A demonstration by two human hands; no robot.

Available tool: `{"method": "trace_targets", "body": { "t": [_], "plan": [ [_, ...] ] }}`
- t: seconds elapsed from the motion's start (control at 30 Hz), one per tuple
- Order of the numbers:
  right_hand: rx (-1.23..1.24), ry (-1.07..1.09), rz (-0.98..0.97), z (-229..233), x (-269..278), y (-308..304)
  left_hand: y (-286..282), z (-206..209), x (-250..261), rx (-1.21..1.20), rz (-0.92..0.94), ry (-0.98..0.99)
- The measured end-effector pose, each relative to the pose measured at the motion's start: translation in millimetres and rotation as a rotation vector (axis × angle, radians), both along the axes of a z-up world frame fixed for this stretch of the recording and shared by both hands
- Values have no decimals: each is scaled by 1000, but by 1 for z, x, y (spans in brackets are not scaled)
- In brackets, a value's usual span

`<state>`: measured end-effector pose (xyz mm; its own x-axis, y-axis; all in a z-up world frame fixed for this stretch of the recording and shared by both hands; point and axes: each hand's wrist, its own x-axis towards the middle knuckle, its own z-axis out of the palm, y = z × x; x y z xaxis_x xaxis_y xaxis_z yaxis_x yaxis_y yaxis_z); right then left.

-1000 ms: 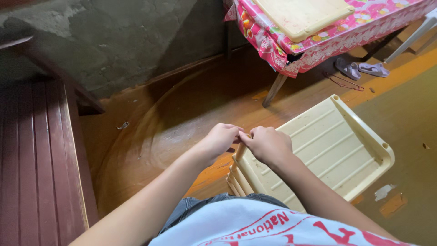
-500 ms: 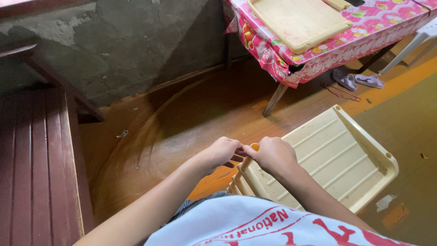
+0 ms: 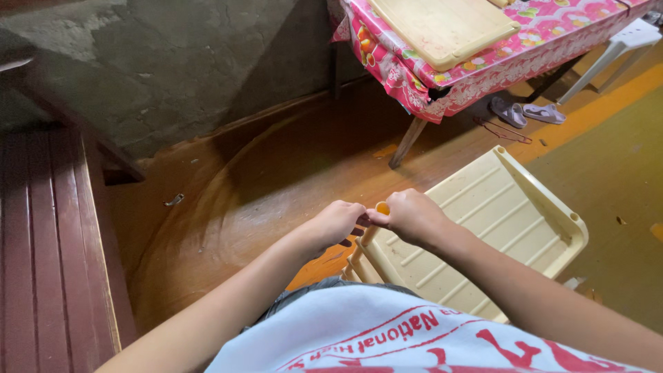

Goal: The person disassembles a stack of beige plastic stools by removing the legs from the seat bases. They place the removed legs on a nearby table and continue to take apart the remaining stools in the stack.

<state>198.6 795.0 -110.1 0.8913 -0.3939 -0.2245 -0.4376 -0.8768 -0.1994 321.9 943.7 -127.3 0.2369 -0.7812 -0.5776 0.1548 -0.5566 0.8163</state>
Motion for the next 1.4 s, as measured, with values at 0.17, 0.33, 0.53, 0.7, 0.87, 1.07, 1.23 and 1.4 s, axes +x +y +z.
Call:
{"method": "trace_targets", "body": {
  "t": [0.17,0.33,0.53,0.7,0.87,1.07,1.23,1.4],
  "plan": [
    [-18,-43,27,9,-3,2,-5,-4,3,-8,-29,-27],
    [-187,-25,-51,29,-1,15,-5,-3,4,-15,-35,-48],
    [-273,-7,-36,34,2,30,-7,1,1,-30,22,-82],
    [-185,-5,-179,31,8,30,-9,3,-3,-54,62,-104],
    [-106,117,-351,31,17,27,-8,10,-10,-20,62,-113],
    [31,189,-427,42,16,24,-6,16,-15,10,80,-106],
    [-19,101,-249,51,-3,22,-4,8,-11,5,85,-130],
    [-14,-22,-260,38,-11,25,-6,0,-6,11,118,-89]
  ]
}}
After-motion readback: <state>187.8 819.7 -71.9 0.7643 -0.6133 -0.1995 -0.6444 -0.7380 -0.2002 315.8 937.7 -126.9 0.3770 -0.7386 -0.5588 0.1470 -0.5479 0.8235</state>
